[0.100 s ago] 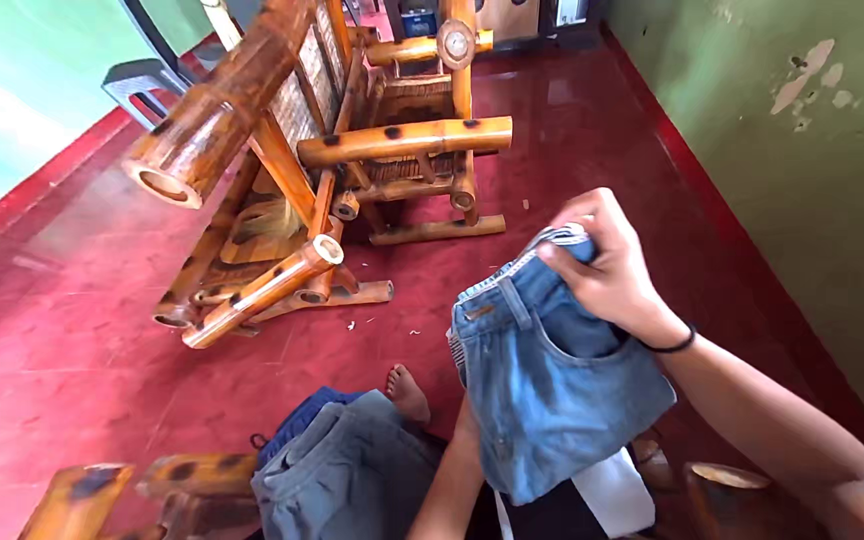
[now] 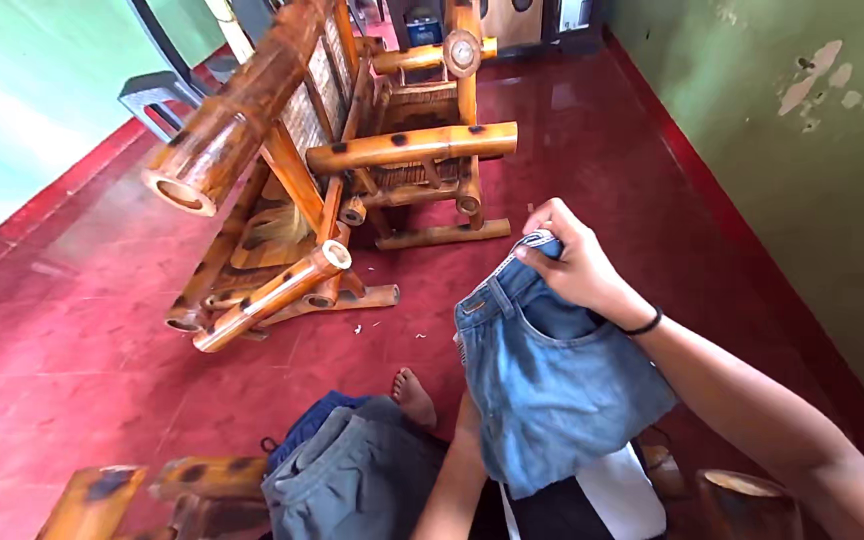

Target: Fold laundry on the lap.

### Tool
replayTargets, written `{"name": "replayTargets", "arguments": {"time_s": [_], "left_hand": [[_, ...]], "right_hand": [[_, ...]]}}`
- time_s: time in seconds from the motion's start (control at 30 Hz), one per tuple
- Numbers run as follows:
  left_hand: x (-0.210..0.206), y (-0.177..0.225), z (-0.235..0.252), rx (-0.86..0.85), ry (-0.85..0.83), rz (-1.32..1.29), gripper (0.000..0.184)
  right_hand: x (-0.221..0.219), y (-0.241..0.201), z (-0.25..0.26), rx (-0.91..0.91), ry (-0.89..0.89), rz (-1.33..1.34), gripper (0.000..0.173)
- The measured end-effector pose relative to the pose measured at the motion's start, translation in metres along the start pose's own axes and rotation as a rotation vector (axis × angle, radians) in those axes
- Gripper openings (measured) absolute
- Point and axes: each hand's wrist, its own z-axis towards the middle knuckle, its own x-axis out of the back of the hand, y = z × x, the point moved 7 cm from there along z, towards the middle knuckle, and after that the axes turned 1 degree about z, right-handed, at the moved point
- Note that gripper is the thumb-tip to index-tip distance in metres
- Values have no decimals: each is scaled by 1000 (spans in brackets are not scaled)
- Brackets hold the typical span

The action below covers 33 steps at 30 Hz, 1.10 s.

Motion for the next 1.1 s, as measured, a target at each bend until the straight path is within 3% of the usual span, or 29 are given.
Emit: {"name": "replayTargets", "arguments": {"time_s": [0.07,0.17,0.23,0.3,0.33,0.37,0.43,0.53,0.57,0.63,0.77,0.87,0.97,1.1], "left_hand": [[1,-21,12,217,-102,-313,49],[9,-29,19,336,-225,-282,66],[11,-24,14,240,-311,-189,65],[12,-22,14,88,-356,-44,97],[12,-21,16,15,-370,10,104],[11,-22,19,-50,-370,43,104],[11,-23,26,-136,-305,100,87],[17,-23,26,-103,48,254,42],[17,-21,23,-75,101,337,37],[16,-17,17,-9,94,468,45],[22,-26,6,131,2,585,71],[28,-36,8,156,10,635,71],[28,-39,-2,327,-18,505,68],[28,-36,-12,418,13,390,54]], "right_hand": [[-13,28,7,-82,-39,-11,24],[-18,58,10,-150,-18,10,23],[-16,67,9,-133,28,48,21],[-13,63,9,-65,81,68,20],[-11,59,9,-15,110,70,19],[-11,56,10,31,131,62,19],[-17,62,12,10,105,-34,20],[-38,101,5,-367,-215,-344,33],[-42,110,-1,-499,-322,-424,42],[-37,108,-9,-627,-392,-514,53],[-4,73,-42,-615,-356,-516,61],[16,56,-78,-692,-480,-503,66],[30,45,-121,-873,-634,-398,67],[39,39,-168,-1055,-559,-192,70]]}}
